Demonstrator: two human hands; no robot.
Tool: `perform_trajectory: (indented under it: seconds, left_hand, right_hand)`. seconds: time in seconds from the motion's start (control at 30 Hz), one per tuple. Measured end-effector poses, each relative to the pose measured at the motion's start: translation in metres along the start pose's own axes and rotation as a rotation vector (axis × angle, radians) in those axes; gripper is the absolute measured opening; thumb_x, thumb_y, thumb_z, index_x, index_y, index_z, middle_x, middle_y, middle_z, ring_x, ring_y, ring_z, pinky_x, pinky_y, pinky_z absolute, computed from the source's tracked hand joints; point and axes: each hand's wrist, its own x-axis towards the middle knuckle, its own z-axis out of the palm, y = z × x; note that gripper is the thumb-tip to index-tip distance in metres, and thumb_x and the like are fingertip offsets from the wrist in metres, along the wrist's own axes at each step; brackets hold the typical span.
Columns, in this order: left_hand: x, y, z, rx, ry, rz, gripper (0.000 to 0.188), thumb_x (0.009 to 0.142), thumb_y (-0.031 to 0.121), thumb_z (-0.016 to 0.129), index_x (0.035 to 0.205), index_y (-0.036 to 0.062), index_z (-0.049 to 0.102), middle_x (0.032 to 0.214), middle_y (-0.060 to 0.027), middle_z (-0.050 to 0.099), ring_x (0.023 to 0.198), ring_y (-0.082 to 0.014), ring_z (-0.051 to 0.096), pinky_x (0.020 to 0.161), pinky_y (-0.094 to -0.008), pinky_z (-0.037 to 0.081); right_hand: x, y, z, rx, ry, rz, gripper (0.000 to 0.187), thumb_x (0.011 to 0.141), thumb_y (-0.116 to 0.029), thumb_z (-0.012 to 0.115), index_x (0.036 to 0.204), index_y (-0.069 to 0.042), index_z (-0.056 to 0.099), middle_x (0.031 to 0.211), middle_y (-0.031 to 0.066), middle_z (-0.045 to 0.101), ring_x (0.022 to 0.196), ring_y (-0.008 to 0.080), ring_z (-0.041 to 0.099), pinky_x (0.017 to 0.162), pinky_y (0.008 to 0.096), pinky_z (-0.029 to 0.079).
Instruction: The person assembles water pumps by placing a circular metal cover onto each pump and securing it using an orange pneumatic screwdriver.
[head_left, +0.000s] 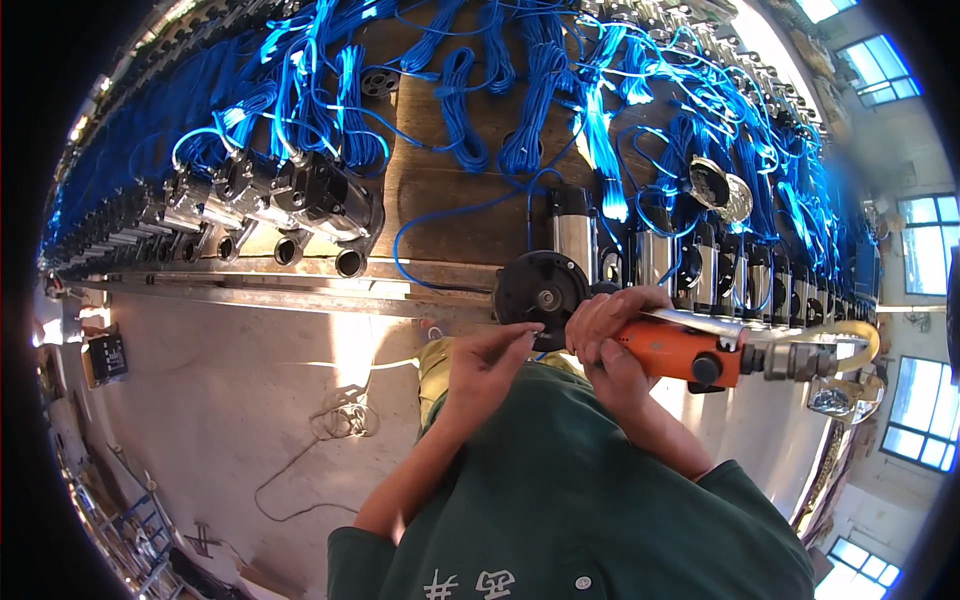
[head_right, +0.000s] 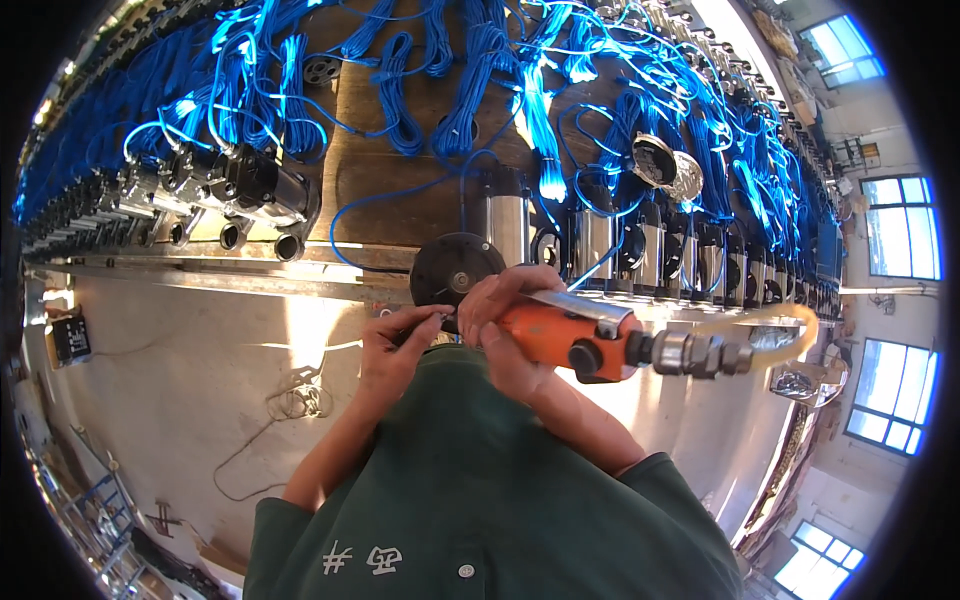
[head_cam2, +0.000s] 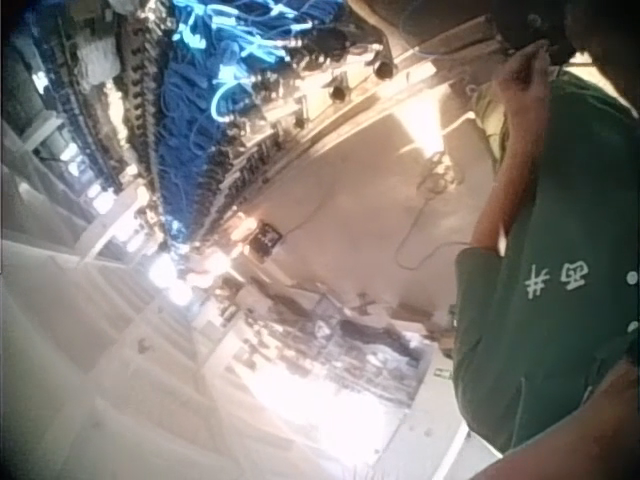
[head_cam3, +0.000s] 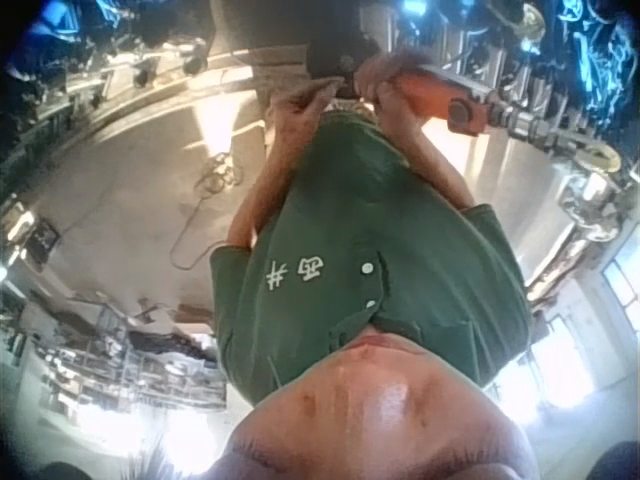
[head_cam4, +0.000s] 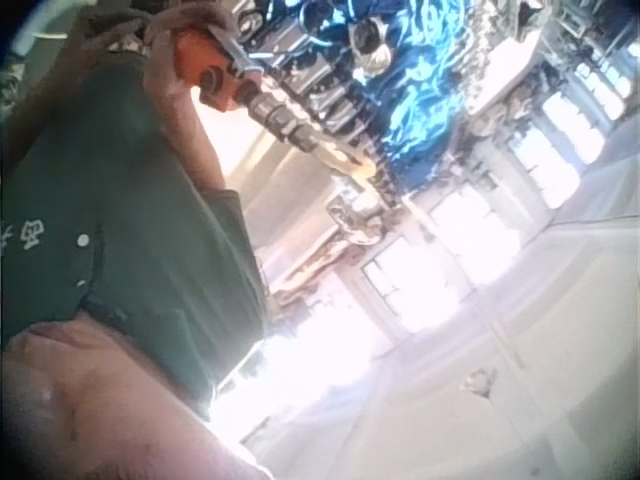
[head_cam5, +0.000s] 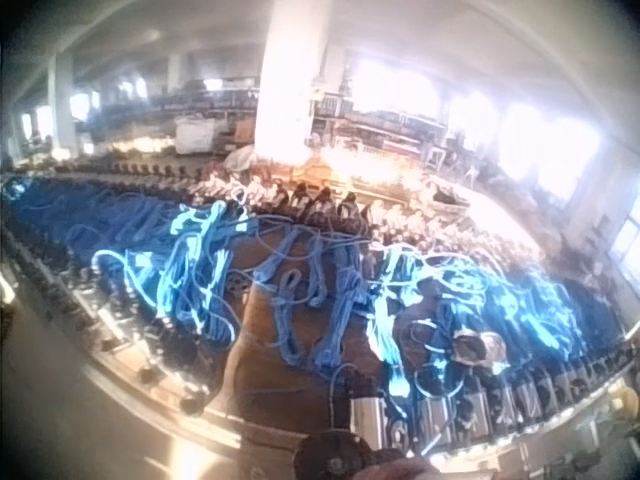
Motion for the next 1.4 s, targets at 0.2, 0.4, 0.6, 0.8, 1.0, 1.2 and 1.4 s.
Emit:
perform_trajectory:
  seconds: [0.2, 0.4, 0.6, 0.8, 1.0, 1.2, 1.4]
  left_hand:
    - [0.005, 0.001, -0.008, 0.532, 0.04, 0.328, 0.032, 0.075, 0.005, 0.074, 0.106, 0.0052, 0.069, 0.071, -0.0067, 0.06, 0.052, -0.0125, 0.046, 0.052, -0.0263, 0.041]
    - [0.011, -0.015, -0.011, 0.504, 0.093, 0.426, 0.031, 0.071, 0.01, 0.077, 0.101, 0.0086, 0.07, 0.083, -0.0108, 0.068, 0.067, -0.0248, 0.064, 0.06, -0.0311, 0.05]
    - [0.014, -0.024, -0.012, 0.411, 0.134, 0.476, 0.027, 0.072, 0.011, 0.078, 0.098, 0.0092, 0.072, 0.079, -0.0075, 0.068, 0.063, -0.0229, 0.062, 0.059, -0.0312, 0.05]
    - [0.001, -0.015, -0.024, -0.14, 0.314, 0.039, 0.023, 0.085, 0.006, 0.064, 0.108, 0.0026, 0.063, 0.078, -0.0026, 0.059, 0.062, -0.0135, 0.051, 0.06, -0.0275, 0.046]
    - [0.005, -0.024, -0.055, -0.825, 0.427, -0.117, 0.02, 0.097, 0.005, 0.044, 0.112, -0.0007, 0.055, 0.094, -0.012, 0.063, 0.076, -0.0161, 0.056, 0.07, -0.0302, 0.051]
    - [0.004, 0.008, -0.036, -0.666, 0.201, -0.074, 0.018, 0.1, 0.021, 0.049, 0.101, 0.0042, 0.056, 0.086, -0.0136, 0.067, 0.059, -0.0138, 0.057, 0.052, -0.0274, 0.05]
    - [0.009, 0.025, -0.021, -0.771, -0.016, -0.201, 0.018, 0.096, 0.022, 0.057, 0.093, 0.0042, 0.06, 0.076, -0.0078, 0.063, 0.055, -0.0095, 0.05, 0.046, -0.022, 0.04]
  right_hand:
    - [-0.007, 0.015, -0.007, -0.102, -0.091, 0.002, 0.031, 0.079, 0.002, 0.056, 0.106, 0.0, 0.041, 0.073, 0.0089, 0.055, 0.062, 0.0164, 0.057, 0.062, 0.0279, 0.05]
    - [-0.008, 0.024, -0.006, -0.222, -0.24, -0.044, 0.033, 0.07, 0.007, 0.057, 0.101, 0.001, 0.048, 0.074, 0.0102, 0.056, 0.061, 0.0182, 0.061, 0.057, 0.0262, 0.051]
    - [-0.005, 0.026, 0.011, -0.337, -0.212, -0.038, 0.02, 0.076, 0.0, 0.054, 0.094, -0.005, 0.047, 0.063, 0.0049, 0.055, 0.053, 0.0147, 0.052, 0.055, 0.0294, 0.047]
    - [-0.008, 0.027, 0.007, -0.262, -0.125, 0.036, 0.022, 0.073, 0.002, 0.05, 0.095, -0.004, 0.047, 0.062, 0.006, 0.054, 0.052, 0.0161, 0.052, 0.056, 0.0297, 0.047]
    - [-0.037, 0.04, -0.04, -0.157, 0.063, 0.183, 0.027, 0.077, 0.0, 0.054, 0.103, 0.003, 0.048, 0.067, 0.0107, 0.055, 0.053, 0.0185, 0.057, 0.052, 0.02, 0.044]
    - [0.023, -0.001, 0.033, -0.07, -0.065, -0.045, 0.032, 0.082, -0.008, 0.049, 0.113, -0.004, 0.042, 0.063, 0.0025, 0.046, 0.055, 0.0146, 0.045, 0.055, 0.0301, 0.042]
    - [0.035, 0.002, 0.038, 0.07, 0.006, -0.087, 0.037, 0.083, -0.01, 0.048, 0.119, -0.002, 0.043, 0.065, 0.0036, 0.046, 0.056, 0.0144, 0.046, 0.057, 0.03, 0.044]
